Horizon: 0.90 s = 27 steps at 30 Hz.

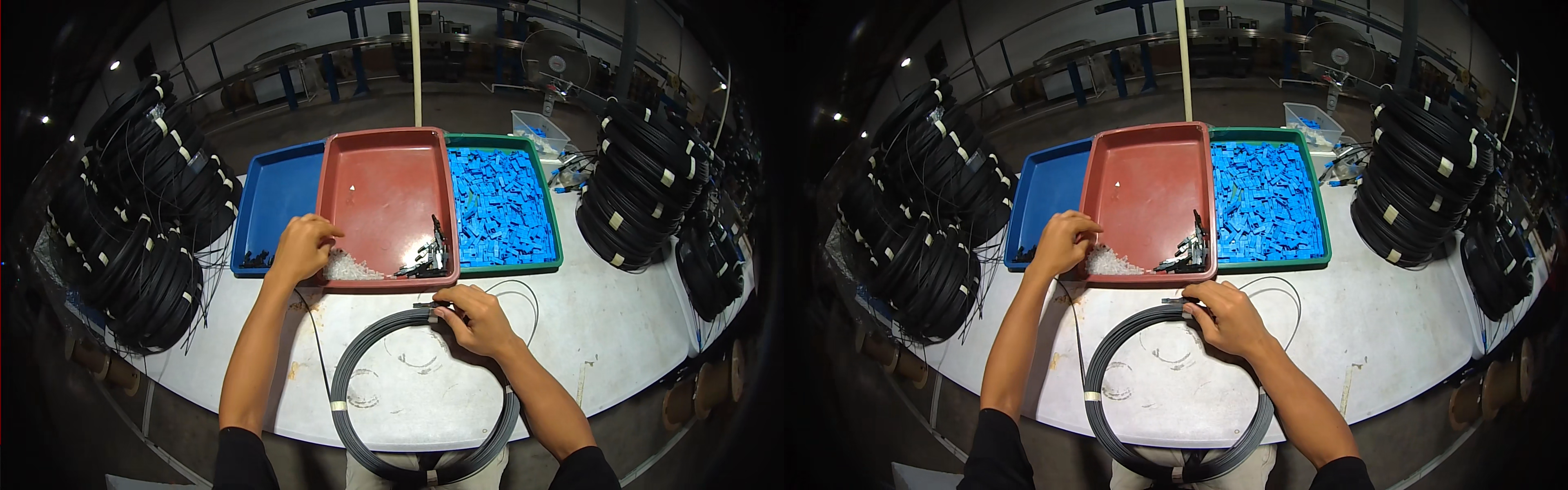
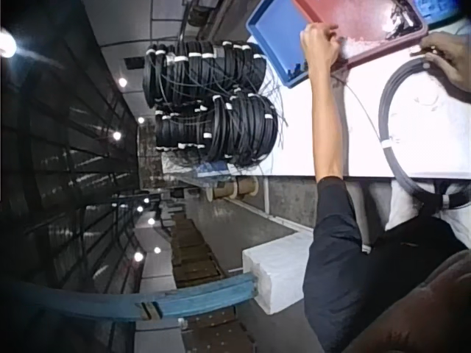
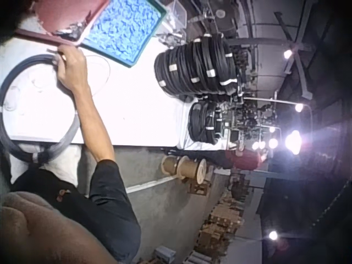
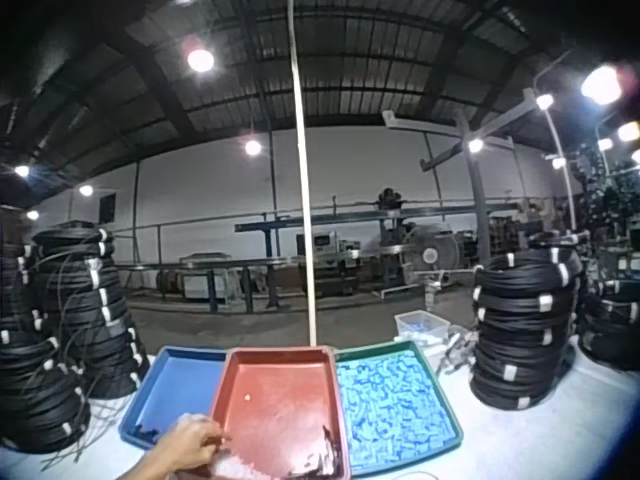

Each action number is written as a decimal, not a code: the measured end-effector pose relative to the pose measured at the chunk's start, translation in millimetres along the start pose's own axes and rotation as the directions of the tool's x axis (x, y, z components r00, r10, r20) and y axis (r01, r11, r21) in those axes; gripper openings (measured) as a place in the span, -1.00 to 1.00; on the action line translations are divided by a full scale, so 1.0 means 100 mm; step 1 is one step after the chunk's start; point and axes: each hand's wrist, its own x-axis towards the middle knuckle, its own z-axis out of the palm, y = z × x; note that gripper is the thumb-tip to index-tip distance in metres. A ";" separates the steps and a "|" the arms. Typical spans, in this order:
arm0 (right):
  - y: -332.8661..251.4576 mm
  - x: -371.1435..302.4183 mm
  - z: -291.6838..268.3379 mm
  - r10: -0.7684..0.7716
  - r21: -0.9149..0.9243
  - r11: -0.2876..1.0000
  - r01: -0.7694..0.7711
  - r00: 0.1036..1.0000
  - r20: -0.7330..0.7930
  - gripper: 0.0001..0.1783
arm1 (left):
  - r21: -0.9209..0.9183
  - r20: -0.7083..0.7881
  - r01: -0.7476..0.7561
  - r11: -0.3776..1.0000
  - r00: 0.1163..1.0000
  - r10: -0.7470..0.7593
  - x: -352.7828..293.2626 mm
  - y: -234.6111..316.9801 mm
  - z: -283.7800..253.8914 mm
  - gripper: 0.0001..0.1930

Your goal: The person assembles connectors onto the wire ends of coiled cables by attaching plastic connector pieces from trays, then stacks the assembled cable coils.

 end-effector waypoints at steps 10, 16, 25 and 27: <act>-0.01 0.01 0.00 0.011 -0.025 1.000 -0.011 1.000 0.005 -0.83 | 0.280 0.415 -0.351 0.894 0.883 0.217 0.35 -0.25 0.28 -0.80; -0.01 0.03 0.01 0.006 -0.043 0.999 -0.005 1.000 0.025 -0.84 | 0.218 0.393 -0.462 0.860 0.848 0.356 0.37 -0.32 0.40 -0.93; 0.03 0.03 0.03 -0.009 -0.062 0.998 0.011 1.000 0.019 -0.84 | 0.076 0.388 -0.313 0.947 0.884 0.262 0.28 -0.35 0.31 -0.82; 0.04 0.04 0.04 -0.012 -0.066 0.998 0.014 1.000 0.026 -0.84 | 0.045 0.323 -0.305 0.951 0.905 0.275 0.23 -0.38 0.32 -0.81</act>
